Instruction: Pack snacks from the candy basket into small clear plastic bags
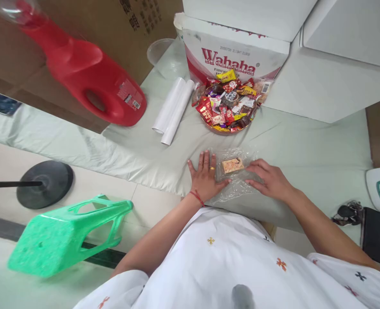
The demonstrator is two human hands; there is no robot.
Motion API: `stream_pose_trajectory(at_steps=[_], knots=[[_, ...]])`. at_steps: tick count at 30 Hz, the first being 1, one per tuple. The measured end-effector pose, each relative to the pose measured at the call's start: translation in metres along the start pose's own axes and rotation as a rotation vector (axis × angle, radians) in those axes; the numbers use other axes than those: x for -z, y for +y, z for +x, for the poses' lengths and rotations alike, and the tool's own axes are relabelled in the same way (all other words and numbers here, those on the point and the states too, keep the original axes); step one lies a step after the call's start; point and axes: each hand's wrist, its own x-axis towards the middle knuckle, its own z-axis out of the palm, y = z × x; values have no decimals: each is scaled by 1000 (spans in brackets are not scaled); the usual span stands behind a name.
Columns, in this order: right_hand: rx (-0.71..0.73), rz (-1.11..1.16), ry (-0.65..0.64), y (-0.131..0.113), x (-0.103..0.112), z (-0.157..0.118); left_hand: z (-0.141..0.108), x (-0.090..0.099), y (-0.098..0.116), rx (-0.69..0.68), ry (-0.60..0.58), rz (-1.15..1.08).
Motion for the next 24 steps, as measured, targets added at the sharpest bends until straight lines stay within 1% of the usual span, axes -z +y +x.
stream_pose_trajectory(at_steps=[2, 4, 5, 6, 7, 8, 9, 10, 11, 12, 14, 16, 18, 20, 22, 24], knots=[[61, 45, -24, -3, -2, -22, -4, 0, -7, -26, 112, -44], [94, 61, -45, -2, -9, -42, -12, 2, -15, -84, 247, -86], [95, 56, -40, -1, -14, -49, -16, 4, -19, -142, 303, -109], [89, 48, -27, 1, -19, -56, -21, 5, -23, -228, 342, -137], [82, 36, -8, 3, -24, -60, -26, 7, -26, -340, 356, -168], [75, 23, 10, 6, -28, -63, -30, 9, -28, -464, 340, -198], [71, 12, 26, 8, -32, -64, -34, 11, -30, -584, 292, -223], [70, 7, 41, 10, -34, -64, -37, 12, -32, -684, 218, -241], [71, 9, 59, 12, -35, -63, -40, 13, -33, -751, 132, -250], [71, 20, 79, 13, -35, -60, -42, 13, -35, -780, 47, -252], [73, 70, 114, 15, -31, -52, -44, 13, -39, -758, -74, -261], [78, 152, 128, 15, -24, -39, -44, 13, -43, -687, -108, -305], [47, 256, 122, 15, -14, -24, -42, 14, -45, -605, -98, -386], [-54, 350, 124, 18, -7, -7, -35, 16, -45, -497, -63, -471], [-196, 408, 147, 23, -4, 10, -23, 17, -43, -330, -17, -522], [-313, 426, 184, 31, -6, 25, -6, 17, -41, -123, 36, -530]])
